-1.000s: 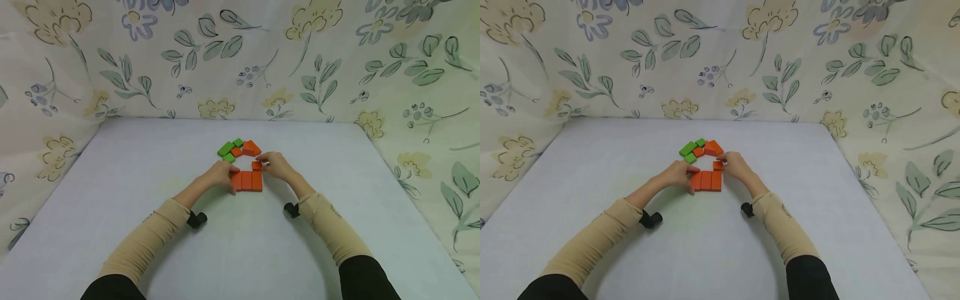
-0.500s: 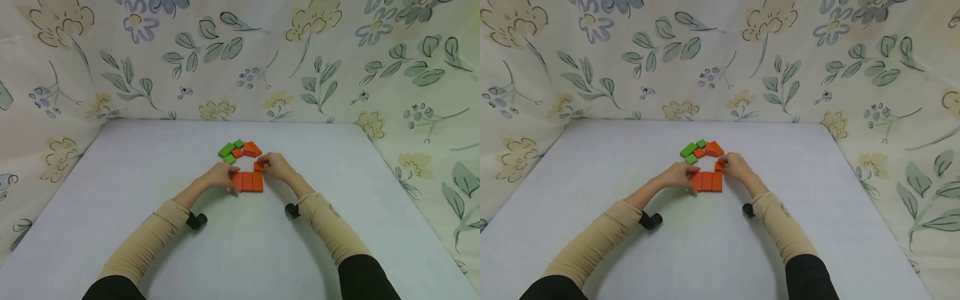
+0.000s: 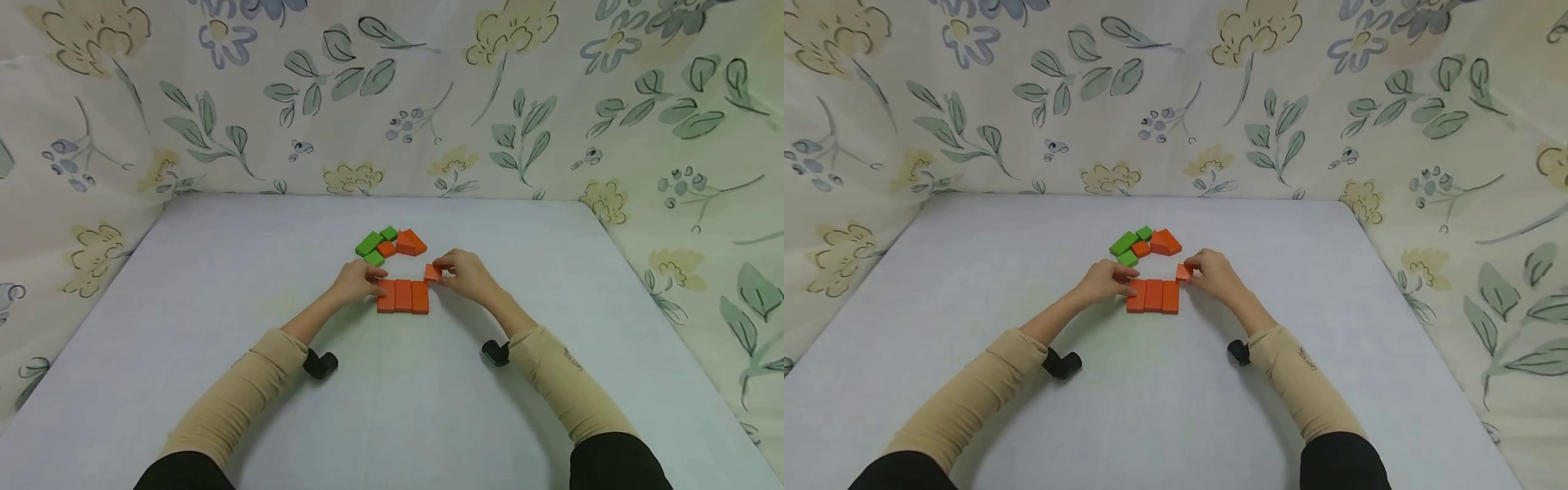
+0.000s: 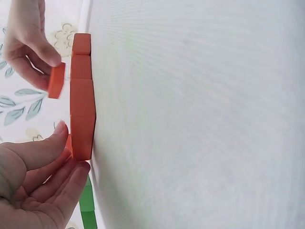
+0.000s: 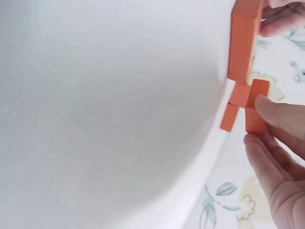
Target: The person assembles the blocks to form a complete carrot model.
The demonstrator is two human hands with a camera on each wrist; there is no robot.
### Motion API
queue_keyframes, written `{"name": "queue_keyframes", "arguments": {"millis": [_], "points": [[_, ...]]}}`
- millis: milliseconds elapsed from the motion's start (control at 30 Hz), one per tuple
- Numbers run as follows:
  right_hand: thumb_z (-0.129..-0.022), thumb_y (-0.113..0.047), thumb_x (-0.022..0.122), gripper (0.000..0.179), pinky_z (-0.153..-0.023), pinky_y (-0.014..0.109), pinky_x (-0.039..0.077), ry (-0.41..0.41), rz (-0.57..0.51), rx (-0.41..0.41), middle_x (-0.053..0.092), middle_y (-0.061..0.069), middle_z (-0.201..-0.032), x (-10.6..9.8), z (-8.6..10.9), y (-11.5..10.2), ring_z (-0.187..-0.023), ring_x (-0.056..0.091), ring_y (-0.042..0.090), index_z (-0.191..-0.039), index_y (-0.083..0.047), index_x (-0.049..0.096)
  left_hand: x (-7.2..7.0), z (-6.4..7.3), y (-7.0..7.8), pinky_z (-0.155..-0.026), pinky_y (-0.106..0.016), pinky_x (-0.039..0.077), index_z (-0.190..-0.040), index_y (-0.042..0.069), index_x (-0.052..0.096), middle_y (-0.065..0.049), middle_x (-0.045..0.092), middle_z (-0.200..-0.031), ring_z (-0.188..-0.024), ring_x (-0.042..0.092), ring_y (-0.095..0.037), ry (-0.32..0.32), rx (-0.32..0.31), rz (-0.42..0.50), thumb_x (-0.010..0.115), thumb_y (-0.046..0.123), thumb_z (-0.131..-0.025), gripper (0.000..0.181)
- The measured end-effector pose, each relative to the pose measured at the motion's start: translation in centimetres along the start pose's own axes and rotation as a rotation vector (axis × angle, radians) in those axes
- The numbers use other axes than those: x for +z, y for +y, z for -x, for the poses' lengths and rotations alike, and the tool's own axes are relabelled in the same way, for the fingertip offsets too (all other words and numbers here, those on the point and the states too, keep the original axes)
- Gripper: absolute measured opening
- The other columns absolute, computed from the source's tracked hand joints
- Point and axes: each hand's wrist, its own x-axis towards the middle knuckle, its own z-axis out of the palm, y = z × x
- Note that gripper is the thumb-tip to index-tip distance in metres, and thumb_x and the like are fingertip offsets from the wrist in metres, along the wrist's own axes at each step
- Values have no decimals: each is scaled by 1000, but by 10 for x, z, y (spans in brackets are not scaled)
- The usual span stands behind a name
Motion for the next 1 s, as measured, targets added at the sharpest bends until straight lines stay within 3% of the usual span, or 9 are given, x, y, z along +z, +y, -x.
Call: {"name": "queue_keyframes", "arguments": {"millis": [200, 433, 700, 1000], "points": [[-81, 2, 76, 30, -84, 41, 54, 49, -93, -35, 67, 18, -104, -3, 12, -7, -98, 63, 33, -109, 7, 70, 3, -2, -3, -82, -33, 51, -117, -4, 68, -15, 69, -111, -100, 62, -26, 10, -31, 32, 74, 6, -85, 34], [-81, 0, 76, 32, -87, 39, 53, -76, -230, -51, 68, 15, -105, 3, 22, -27, -99, 64, 30, -112, 7, 69, 3, -5, -1, -84, -34, 50, -116, -3, 69, -14, 70, -111, -102, 60, -25, -2, -57, 18, 74, 6, -85, 32], [-77, -6, 81, 34, -79, 30, 53, -207, -203, -165, 70, 9, -100, 17, 26, -49, -90, 63, 21, -108, 4, 72, 1, -7, 1, -92, -37, 48, -116, -3, 69, -14, 69, -115, -112, 59, -28, 0, -68, 3, 75, 6, -84, 33], [-77, -1, 79, 30, -80, 29, 51, -250, -143, -175, 71, 8, -100, 31, 26, -56, -91, 61, 19, -106, 4, 73, 1, -6, 1, -94, -37, 47, -115, -3, 70, -14, 69, -115, -112, 59, -29, -2, -66, -9, 76, 5, -84, 33]]}}
